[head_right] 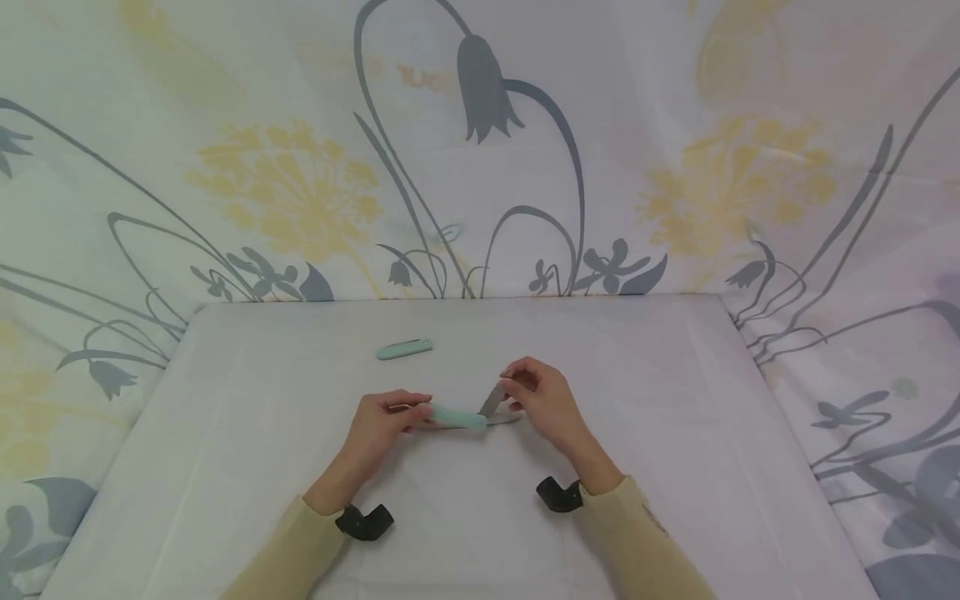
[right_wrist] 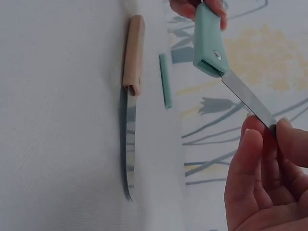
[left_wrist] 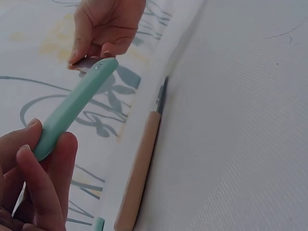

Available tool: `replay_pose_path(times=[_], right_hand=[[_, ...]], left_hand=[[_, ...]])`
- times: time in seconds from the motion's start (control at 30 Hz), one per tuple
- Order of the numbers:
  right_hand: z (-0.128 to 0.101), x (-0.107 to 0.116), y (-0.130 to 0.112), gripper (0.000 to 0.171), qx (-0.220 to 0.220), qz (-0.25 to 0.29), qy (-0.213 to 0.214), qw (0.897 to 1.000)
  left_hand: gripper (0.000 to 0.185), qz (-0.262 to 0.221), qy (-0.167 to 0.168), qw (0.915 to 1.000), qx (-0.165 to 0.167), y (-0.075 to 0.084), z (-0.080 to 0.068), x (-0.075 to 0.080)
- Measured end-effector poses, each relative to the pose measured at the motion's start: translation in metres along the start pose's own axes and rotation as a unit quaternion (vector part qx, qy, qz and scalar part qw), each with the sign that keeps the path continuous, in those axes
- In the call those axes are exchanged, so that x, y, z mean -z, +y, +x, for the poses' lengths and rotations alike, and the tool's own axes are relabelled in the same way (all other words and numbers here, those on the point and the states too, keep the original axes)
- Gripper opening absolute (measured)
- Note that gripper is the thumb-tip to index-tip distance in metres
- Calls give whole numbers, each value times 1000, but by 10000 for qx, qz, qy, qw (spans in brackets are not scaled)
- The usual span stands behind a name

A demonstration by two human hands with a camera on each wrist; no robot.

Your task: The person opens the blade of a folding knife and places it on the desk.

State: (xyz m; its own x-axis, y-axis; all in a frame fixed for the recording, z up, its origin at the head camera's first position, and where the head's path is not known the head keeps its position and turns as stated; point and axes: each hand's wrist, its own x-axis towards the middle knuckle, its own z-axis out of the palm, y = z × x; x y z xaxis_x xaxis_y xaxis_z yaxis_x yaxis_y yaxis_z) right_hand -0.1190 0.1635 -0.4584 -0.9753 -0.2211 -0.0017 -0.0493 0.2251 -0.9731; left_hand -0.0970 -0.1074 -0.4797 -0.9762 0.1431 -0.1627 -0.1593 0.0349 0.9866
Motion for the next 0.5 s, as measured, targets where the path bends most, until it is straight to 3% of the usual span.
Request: replay_pose_path(times=[0.23, 0.5], right_hand=[[-2, 1, 3, 14, -437, 714, 214, 9963], [-4, -7, 9, 5, -743, 1901, 679, 9766]], left_hand=[[30, -262, 175, 9994, -119, 2, 3, 1], [26, -409, 451, 9981, -23, 1, 3, 2]])
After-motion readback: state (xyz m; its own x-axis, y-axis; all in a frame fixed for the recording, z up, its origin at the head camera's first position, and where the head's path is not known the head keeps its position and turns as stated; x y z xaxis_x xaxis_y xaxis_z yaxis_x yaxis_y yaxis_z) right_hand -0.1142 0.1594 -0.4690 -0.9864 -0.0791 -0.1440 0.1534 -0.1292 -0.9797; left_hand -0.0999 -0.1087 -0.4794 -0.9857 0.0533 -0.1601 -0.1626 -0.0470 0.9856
